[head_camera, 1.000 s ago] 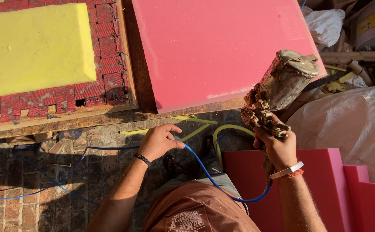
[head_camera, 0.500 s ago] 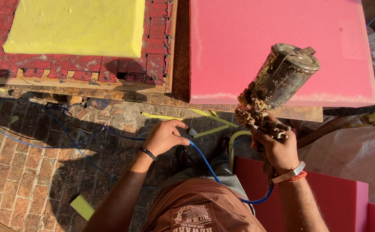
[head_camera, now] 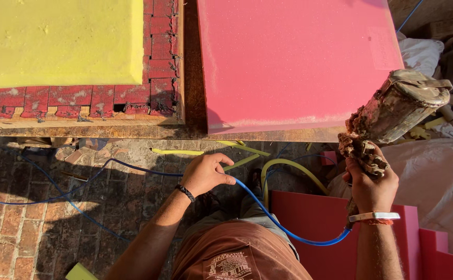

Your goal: The person holds a spray gun connected to a blue air hose and sprays adhesive over the surface of a pink foam sheet on a workbench, moving the gun across the sheet. They then lift the foam sheet and press it down onto a wooden board, smoothing it with both hands.

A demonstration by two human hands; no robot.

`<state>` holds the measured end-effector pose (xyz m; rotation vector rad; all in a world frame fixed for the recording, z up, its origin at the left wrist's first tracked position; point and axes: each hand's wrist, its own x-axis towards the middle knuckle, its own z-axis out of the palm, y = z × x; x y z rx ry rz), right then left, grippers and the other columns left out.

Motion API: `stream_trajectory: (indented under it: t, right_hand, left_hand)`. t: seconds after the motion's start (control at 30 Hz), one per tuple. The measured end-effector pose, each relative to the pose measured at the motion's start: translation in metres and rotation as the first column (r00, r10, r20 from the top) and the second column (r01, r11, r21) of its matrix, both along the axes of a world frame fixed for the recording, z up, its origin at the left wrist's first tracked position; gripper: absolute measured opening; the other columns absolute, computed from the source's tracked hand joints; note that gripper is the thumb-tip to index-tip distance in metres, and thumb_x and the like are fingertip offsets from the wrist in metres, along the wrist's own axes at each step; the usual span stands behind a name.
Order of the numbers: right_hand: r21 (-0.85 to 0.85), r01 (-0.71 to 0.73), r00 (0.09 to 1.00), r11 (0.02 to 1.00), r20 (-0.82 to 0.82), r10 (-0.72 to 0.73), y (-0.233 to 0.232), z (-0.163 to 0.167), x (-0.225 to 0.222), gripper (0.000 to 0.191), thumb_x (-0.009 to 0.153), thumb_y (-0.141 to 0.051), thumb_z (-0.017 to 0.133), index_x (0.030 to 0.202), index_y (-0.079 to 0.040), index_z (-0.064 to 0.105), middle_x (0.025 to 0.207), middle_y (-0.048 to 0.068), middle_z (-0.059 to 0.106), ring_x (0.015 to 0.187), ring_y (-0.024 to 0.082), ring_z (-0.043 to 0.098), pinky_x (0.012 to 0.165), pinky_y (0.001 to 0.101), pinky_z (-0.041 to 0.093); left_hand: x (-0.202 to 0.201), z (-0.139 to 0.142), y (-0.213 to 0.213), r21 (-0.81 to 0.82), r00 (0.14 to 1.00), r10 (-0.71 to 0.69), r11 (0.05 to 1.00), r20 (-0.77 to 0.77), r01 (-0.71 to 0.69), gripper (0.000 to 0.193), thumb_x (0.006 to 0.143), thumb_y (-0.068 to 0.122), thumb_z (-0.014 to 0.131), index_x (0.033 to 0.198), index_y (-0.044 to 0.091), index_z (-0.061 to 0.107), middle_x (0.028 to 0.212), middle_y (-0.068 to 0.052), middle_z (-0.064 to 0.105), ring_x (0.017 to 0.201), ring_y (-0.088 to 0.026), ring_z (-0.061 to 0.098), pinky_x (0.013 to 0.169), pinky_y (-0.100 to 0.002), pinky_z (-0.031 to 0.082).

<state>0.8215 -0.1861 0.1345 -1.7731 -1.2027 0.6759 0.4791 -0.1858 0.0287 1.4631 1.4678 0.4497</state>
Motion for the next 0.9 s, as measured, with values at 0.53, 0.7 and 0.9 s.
stream_trajectory:
  t: [0.53, 0.7, 0.9]
  right_hand:
    - [-0.064, -0.484, 0.804, 0.873, -0.427, 0.414, 0.079, -0.032, -0.084, 0.041, 0.090, 0.000, 0.071, 0.130, 0.005, 0.063, 0.081, 0.007, 0.069, 0.064, 0.014, 0.065, 0.056, 0.0293, 0.052]
    - [-0.100, -0.456, 0.840, 0.885, -0.376, 0.391, 0.086, -0.028, -0.103, 0.057, 0.091, -0.001, 0.070, 0.146, -0.001, 0.056, 0.081, 0.006, 0.069, 0.065, 0.013, 0.065, 0.057, 0.0282, 0.052]
    - [-0.157, -0.512, 0.815, 0.845, -0.400, 0.420, 0.082, -0.028, -0.111, 0.045, 0.089, 0.001, 0.071, 0.133, 0.007, 0.062, 0.079, 0.007, 0.069, 0.062, 0.015, 0.066, 0.055, 0.0299, 0.053]
  left_hand:
    - [-0.070, -0.002, -0.013, -0.012, 0.974, 0.221, 0.975, -0.041, -0.222, 0.053, 0.069, 0.030, 0.093, 0.116, 0.015, 0.075, 0.079, -0.003, 0.079, 0.070, -0.015, 0.075, 0.062, -0.035, 0.056]
    - [-0.095, -0.007, -0.017, 0.007, 0.963, 0.264, 0.964, -0.054, -0.264, 0.052, 0.072, 0.031, 0.091, 0.119, 0.014, 0.074, 0.079, -0.004, 0.079, 0.070, -0.015, 0.075, 0.061, -0.034, 0.057]
    - [-0.097, -0.014, -0.014, 0.013, 0.972, 0.235, 0.972, 0.001, -0.235, 0.053, 0.069, 0.030, 0.093, 0.116, 0.014, 0.075, 0.078, -0.004, 0.080, 0.068, -0.015, 0.075, 0.060, -0.033, 0.057]
